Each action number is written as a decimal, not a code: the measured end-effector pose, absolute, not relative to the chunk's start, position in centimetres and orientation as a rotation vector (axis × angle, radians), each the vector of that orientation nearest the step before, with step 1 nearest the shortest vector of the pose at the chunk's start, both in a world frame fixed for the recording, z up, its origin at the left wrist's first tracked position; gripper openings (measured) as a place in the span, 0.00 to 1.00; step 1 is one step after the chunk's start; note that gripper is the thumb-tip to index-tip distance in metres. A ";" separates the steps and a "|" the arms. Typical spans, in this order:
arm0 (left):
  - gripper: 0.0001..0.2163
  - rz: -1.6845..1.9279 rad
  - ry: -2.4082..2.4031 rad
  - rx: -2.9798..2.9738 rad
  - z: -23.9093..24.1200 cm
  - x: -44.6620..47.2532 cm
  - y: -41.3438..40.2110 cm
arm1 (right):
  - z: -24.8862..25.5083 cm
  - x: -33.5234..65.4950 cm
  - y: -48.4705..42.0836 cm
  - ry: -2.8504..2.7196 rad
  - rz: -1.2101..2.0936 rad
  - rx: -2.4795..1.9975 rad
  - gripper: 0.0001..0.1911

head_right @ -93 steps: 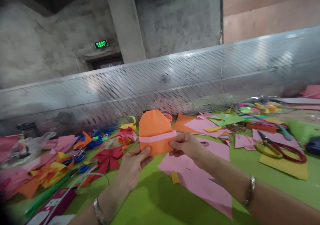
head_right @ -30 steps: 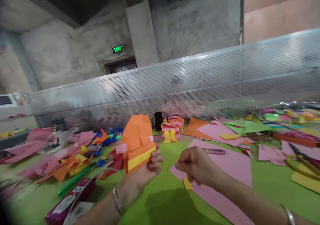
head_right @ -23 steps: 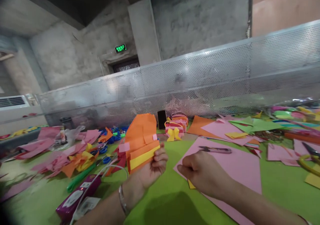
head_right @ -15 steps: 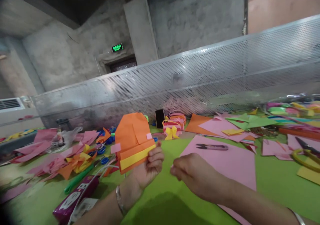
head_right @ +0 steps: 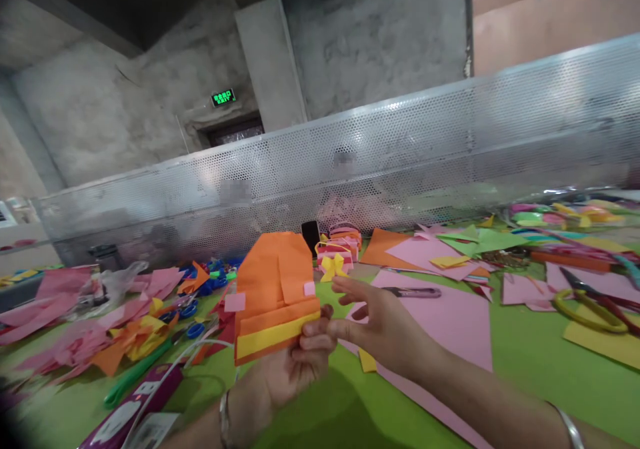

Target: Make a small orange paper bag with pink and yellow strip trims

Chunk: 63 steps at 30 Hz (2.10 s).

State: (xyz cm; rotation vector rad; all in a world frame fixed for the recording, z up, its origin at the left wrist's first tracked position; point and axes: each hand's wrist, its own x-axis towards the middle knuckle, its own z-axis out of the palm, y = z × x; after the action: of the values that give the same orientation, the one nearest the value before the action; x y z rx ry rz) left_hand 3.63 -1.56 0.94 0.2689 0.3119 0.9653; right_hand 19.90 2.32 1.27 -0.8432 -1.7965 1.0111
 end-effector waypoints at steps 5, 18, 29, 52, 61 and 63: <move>0.06 0.793 0.406 0.376 0.1 4.8 -2.6 | 1.5 19.8 1.9 -1.679 1.454 -0.617 0.13; 0.21 1.406 1.057 0.984 2.9 0.9 1.5 | 1.5 20.9 4.7 -1.577 1.285 -0.797 0.08; 0.09 1.310 1.318 1.207 2.0 3.3 0.3 | 1.2 21.6 4.8 -1.765 0.750 -0.926 0.11; 0.14 1.285 1.128 0.742 2.5 3.4 0.7 | 0.4 21.8 4.9 -2.371 -0.198 -0.971 0.32; 0.10 1.564 1.066 0.959 2.0 3.3 0.7 | 1.1 21.2 4.2 -1.673 1.253 -1.200 0.16; 0.09 1.526 1.031 1.008 2.0 3.5 0.4 | 0.7 20.9 4.2 -1.490 1.462 -1.096 0.15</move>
State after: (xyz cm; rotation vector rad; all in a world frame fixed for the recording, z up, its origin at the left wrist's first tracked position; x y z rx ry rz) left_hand 3.54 0.45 1.99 1.0083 1.0307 1.5264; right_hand 20.94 4.20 0.68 -1.0962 -1.4898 1.4622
